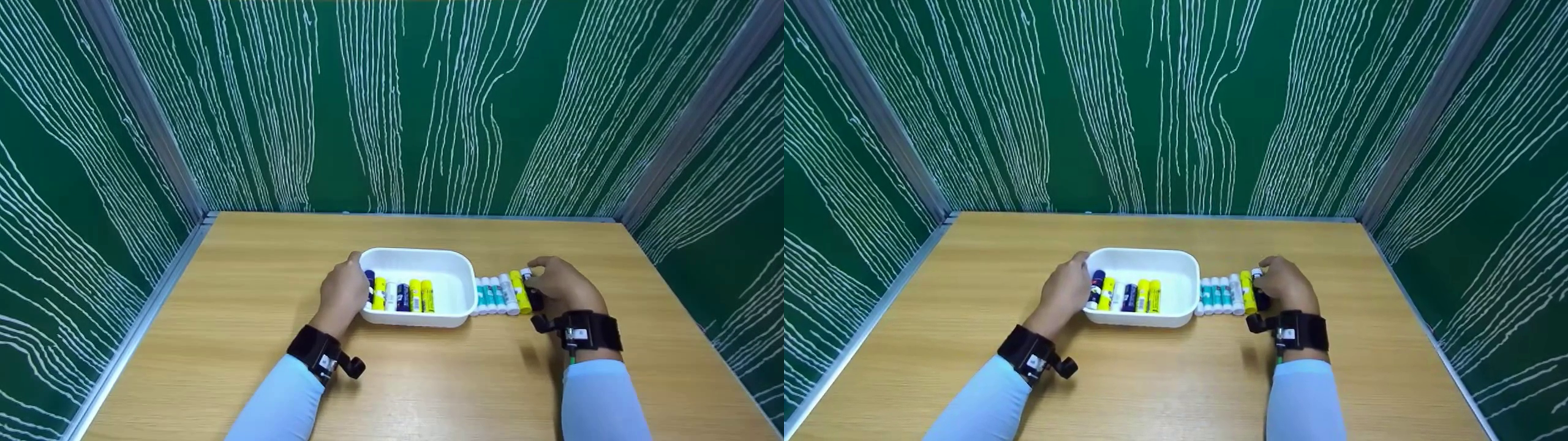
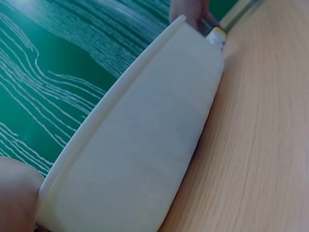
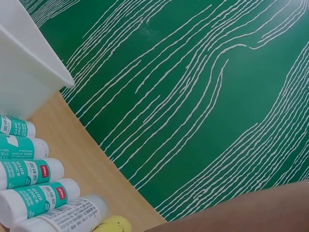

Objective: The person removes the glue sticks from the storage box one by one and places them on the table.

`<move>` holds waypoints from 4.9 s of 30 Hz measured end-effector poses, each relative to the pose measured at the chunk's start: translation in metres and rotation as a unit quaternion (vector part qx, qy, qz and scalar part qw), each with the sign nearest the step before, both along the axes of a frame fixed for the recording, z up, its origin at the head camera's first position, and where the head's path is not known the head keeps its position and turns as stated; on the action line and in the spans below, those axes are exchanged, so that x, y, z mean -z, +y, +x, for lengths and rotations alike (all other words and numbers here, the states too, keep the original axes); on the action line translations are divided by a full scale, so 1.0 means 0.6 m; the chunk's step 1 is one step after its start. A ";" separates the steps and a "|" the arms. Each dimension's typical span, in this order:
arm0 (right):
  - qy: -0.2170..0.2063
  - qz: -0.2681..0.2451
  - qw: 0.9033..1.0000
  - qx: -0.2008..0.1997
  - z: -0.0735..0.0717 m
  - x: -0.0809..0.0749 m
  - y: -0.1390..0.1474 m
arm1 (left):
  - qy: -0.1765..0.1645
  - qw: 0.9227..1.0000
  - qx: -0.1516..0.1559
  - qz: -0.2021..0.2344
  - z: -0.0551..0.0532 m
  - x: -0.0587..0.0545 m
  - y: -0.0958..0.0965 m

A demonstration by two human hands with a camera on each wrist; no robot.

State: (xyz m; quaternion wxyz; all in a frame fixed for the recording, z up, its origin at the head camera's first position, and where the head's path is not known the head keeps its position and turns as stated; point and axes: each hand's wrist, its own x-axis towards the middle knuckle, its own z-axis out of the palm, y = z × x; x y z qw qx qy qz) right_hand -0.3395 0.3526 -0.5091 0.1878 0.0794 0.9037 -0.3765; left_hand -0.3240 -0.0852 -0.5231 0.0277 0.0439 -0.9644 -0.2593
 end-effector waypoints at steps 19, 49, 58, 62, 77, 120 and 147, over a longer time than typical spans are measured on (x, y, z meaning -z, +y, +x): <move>0.005 0.061 0.998 0.001 0.015 -0.039 -0.007 | -0.016 1.000 -0.006 0.003 0.001 -0.004 0.002; 0.174 0.039 0.979 -0.100 0.047 -0.052 -0.311 | -0.001 1.000 -0.002 0.004 0.001 -0.005 0.000; 0.195 0.086 0.970 -0.120 0.043 -0.007 -0.341 | -0.005 1.000 0.001 -0.003 -0.001 -0.003 0.000; 0.165 0.096 0.975 -0.117 0.042 0.001 -0.345 | -0.009 1.000 -0.002 0.000 -0.001 -0.003 0.002; 0.078 0.140 0.980 -0.119 0.039 0.011 -0.355 | -0.026 0.999 -0.015 0.015 0.003 -0.009 0.003; 0.119 0.127 0.978 -0.114 0.044 0.014 -0.353 | 0.003 1.000 0.001 0.016 0.005 -0.003 0.001; 0.140 0.115 0.976 -0.120 0.043 0.013 -0.349 | 0.006 1.000 -0.002 0.018 0.002 -0.001 0.000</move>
